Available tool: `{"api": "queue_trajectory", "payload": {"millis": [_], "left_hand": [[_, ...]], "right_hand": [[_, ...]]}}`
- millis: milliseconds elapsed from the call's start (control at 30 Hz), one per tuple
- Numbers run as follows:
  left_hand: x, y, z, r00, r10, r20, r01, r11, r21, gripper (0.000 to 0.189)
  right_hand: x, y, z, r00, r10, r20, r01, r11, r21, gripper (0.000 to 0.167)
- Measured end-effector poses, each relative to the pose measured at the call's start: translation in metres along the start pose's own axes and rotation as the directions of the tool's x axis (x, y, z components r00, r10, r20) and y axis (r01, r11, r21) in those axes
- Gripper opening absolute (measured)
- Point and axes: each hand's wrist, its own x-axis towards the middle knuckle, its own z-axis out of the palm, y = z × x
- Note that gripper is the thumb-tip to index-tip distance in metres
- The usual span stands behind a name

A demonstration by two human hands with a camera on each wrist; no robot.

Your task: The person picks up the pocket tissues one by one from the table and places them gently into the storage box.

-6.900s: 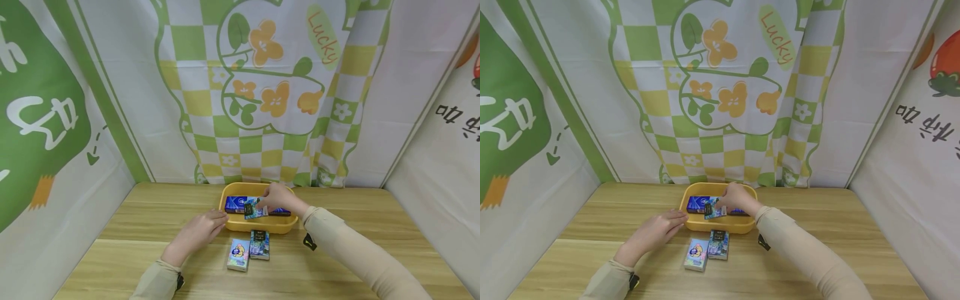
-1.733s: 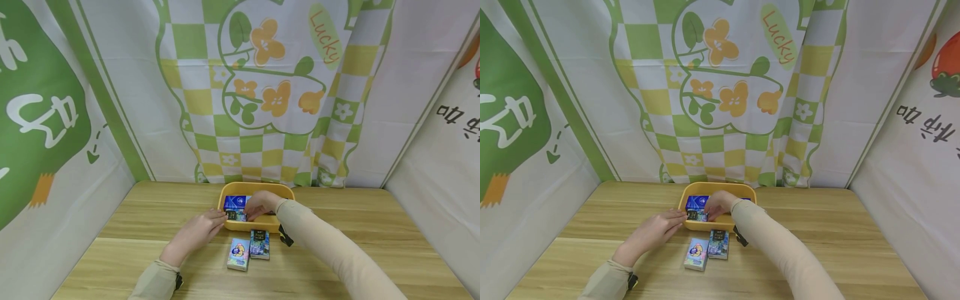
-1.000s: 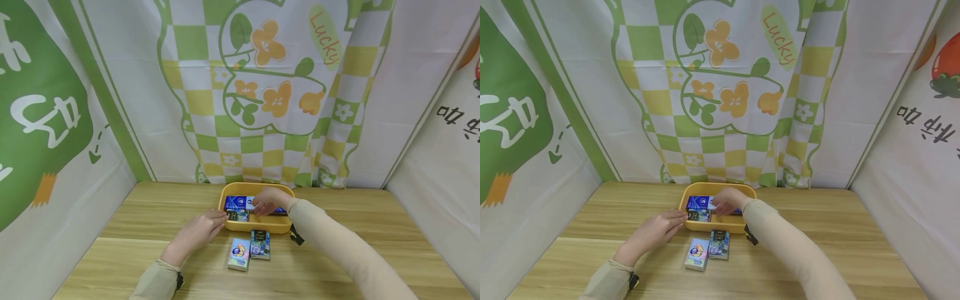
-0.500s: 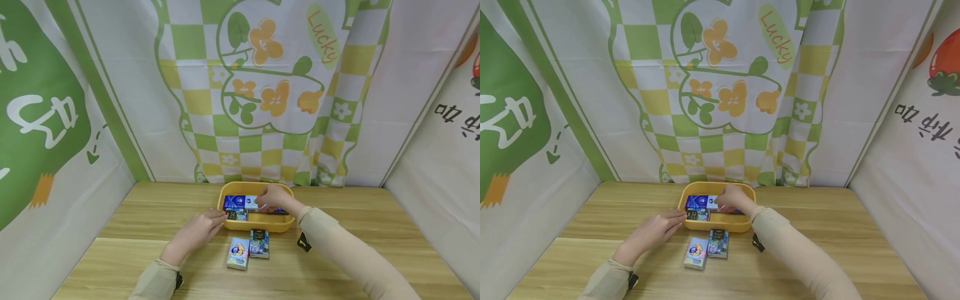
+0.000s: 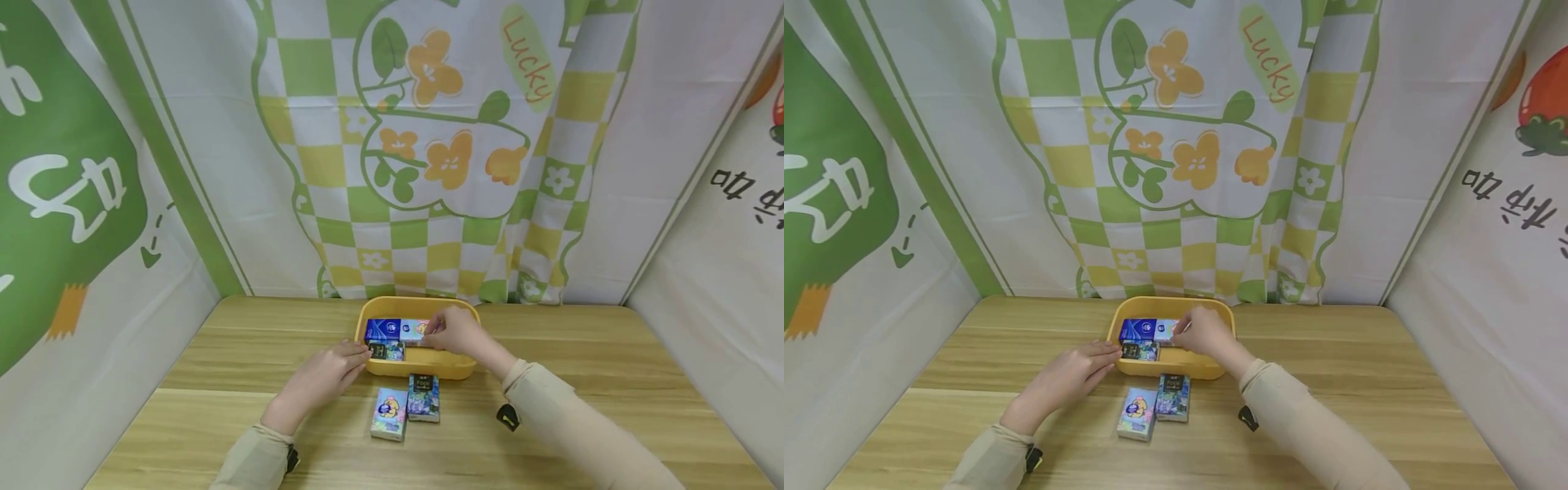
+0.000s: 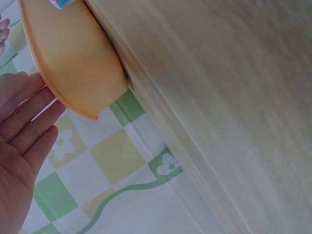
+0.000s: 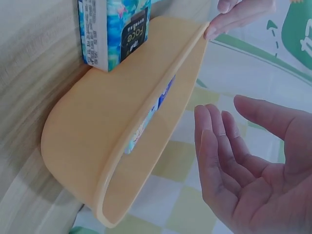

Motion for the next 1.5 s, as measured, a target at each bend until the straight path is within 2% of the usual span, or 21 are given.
{"api": "queue_trajectory", "payload": {"millis": [433,700,933,1167,1367,1500], "left_hand": [[-0.001,-0.001,0.001,1.000,-0.016,-0.005,0.016,1.000,-0.002,0.027],[-0.001,0.000,0.000,0.999,-0.032,0.014,0.032,0.999,-0.007,0.028],[0.000,0.001,-0.001,1.000,-0.022,0.014,0.022,1.000,-0.004,0.028],[0.000,0.000,-0.001,1.000,-0.018,0.005,0.018,1.000,-0.006,0.028],[0.000,0.000,0.000,1.000,-0.001,-0.016,0.001,1.000,0.005,0.027],[0.000,0.000,-0.001,1.000,-0.005,-0.011,0.005,1.000,0.003,0.027]], "right_hand": [[-0.031,0.002,0.004,0.997,-0.057,-0.043,0.054,0.997,-0.062,0.010],[-0.041,0.011,0.012,0.996,-0.067,-0.064,0.061,0.994,-0.086,0.011],[-0.047,0.021,0.023,0.994,-0.085,-0.070,0.077,0.991,-0.108,0.011],[-0.051,0.026,0.033,0.990,-0.118,-0.073,0.104,0.979,-0.178,0.011],[-0.054,0.029,0.043,0.988,-0.141,-0.065,0.124,0.966,-0.225,0.020],[-0.056,0.028,0.049,0.992,-0.110,-0.056,0.095,0.972,-0.213,0.031]]}}
